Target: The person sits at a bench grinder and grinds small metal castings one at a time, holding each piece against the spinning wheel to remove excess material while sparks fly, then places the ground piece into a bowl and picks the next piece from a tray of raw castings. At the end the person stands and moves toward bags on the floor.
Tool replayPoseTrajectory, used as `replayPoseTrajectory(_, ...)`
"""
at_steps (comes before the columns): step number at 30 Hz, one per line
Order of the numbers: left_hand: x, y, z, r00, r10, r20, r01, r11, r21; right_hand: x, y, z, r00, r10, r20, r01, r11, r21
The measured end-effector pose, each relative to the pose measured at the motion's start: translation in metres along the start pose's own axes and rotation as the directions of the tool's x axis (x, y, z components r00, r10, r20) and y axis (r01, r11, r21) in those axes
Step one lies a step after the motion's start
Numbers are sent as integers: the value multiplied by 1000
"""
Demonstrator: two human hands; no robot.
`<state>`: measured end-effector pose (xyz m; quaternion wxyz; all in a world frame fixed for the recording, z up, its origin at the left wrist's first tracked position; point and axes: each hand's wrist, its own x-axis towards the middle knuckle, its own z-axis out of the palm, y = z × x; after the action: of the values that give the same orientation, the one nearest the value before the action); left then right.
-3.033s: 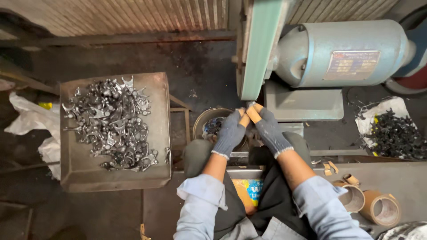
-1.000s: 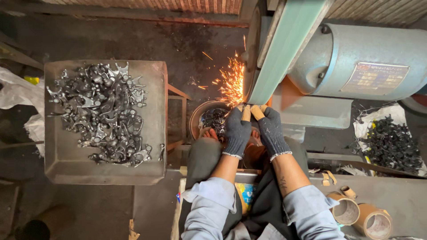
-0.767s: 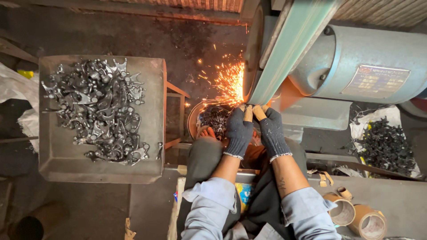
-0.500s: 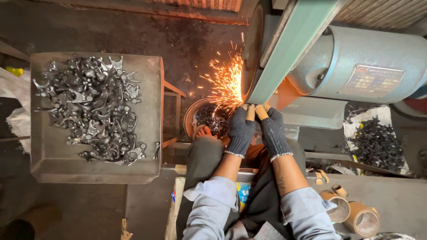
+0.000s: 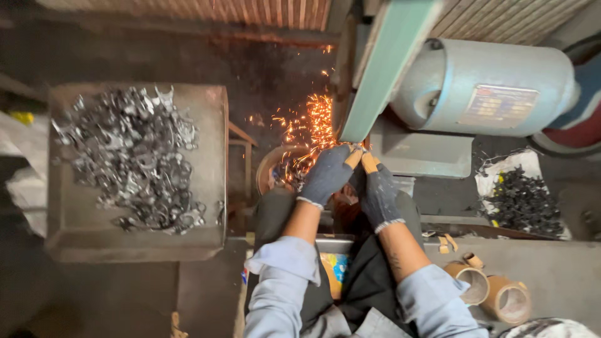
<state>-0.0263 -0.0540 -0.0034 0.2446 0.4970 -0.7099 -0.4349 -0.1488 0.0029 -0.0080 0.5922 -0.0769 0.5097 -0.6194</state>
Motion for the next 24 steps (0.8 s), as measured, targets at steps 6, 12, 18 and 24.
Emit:
replayPoseTrajectory(6,-41,16,-29,968,-12,252,-35,983,182,-43,-28,3,996,-3,90,55,814,-579)
replayPoseTrajectory(12,-57,18,-24,920,391,-15,-385,912,138,-69,-45,-9,972,42,229,106,796,-596)
replayPoseTrajectory(18,-19,-6,-7,961,106,255,116,683,-721,-31,-35,-10,822,-99,561,328,887,-324)
replayPoseTrajectory(24,9,-32,6,912,-110,395,408,148,-901,14,17,-3,914,-117,388,247,920,-304)
